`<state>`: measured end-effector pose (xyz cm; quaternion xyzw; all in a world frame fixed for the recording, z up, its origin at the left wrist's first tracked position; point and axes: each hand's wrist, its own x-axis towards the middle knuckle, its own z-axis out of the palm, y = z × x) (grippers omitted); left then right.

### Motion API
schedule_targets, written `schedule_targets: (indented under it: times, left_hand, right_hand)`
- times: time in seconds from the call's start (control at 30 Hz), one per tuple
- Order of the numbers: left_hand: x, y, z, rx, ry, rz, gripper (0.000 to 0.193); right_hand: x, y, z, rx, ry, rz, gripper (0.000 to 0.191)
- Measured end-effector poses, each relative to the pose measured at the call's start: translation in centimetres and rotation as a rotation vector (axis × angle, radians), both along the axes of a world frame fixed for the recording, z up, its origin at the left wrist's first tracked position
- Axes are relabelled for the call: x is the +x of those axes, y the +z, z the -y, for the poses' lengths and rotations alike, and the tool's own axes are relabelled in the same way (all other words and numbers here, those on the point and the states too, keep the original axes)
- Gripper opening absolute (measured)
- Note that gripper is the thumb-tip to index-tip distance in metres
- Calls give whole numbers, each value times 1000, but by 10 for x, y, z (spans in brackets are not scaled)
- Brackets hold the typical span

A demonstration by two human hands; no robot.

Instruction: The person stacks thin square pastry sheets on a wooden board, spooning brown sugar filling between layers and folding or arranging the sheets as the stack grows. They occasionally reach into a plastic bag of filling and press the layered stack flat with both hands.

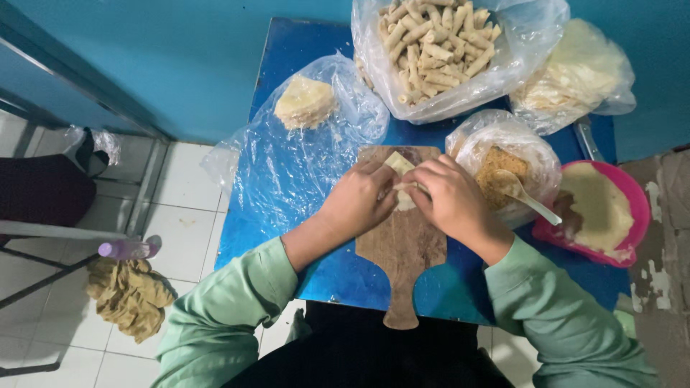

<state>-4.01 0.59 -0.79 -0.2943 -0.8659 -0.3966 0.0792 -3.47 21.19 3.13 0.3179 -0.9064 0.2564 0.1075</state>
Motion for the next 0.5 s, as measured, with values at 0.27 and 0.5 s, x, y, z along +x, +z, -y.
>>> schedule_targets:
  times: [0.27,0.5]
  left_hand:
    - [-4,-4,-2,80,35,-77,12]
    - [2,-1,5,-51,110,-9,46]
  right_hand:
    - [4,3,5,-39,-41,-141,18]
    - [5,-5,2,135,-13,-247,23]
